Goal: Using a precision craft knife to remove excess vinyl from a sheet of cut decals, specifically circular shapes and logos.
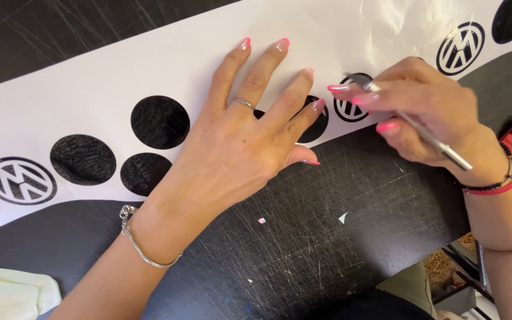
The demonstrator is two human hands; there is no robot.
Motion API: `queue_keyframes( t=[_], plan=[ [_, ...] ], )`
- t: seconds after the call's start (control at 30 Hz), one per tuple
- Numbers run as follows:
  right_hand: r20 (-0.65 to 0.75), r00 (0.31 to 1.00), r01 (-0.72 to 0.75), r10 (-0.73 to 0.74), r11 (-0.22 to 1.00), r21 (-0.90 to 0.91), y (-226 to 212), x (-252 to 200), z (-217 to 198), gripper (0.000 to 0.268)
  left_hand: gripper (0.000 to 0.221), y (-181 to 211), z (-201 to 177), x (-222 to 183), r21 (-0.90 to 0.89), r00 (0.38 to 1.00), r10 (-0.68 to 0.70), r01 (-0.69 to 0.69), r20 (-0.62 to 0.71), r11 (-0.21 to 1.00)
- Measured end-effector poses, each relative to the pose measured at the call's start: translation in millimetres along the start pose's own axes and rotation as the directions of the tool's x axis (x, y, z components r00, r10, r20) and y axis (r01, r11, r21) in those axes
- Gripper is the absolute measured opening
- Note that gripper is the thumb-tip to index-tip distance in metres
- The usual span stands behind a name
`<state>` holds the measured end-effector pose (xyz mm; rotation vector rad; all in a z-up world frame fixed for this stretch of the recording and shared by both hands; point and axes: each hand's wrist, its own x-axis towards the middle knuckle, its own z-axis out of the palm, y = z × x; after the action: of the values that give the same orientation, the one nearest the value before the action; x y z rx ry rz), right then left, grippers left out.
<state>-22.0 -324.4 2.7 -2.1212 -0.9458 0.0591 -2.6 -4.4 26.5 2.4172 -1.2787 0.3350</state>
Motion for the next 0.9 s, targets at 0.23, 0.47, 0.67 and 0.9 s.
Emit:
queue_keyframes(
  t=[0.23, 0.47, 0.67, 0.9],
  plan=[
    [0.145, 0.984, -0.054, 0.103, 0.951, -0.306, -10.6, 0.3, 7.8, 0.053, 0.061, 2.2, -0.8, -0.1, 0.035, 0.999, 0.044, -0.044, -0.007, 0.998],
    [0.127, 0.991, 0.073, -0.031, 0.938, -0.340, -33.1, 28.7, 8.7, 0.041, 0.060, 1.5, 6.2, -0.4, -0.018, 0.995, 0.056, -0.058, -0.078, 0.998],
    [0.070, 0.995, 0.087, -0.065, 0.923, -0.376, -37.4, 32.3, 11.9, 0.037, 0.062, 1.5, 6.4, -2.7, -0.032, 0.997, 0.047, -0.049, -0.066, 0.998],
    [0.042, 0.990, 0.143, -0.138, 0.903, -0.405, -34.3, 27.3, 11.7, 0.039, 0.061, 0.2, 9.6, -4.6, -0.021, 0.996, 0.055, -0.057, -0.075, 0.998]
  ],
)
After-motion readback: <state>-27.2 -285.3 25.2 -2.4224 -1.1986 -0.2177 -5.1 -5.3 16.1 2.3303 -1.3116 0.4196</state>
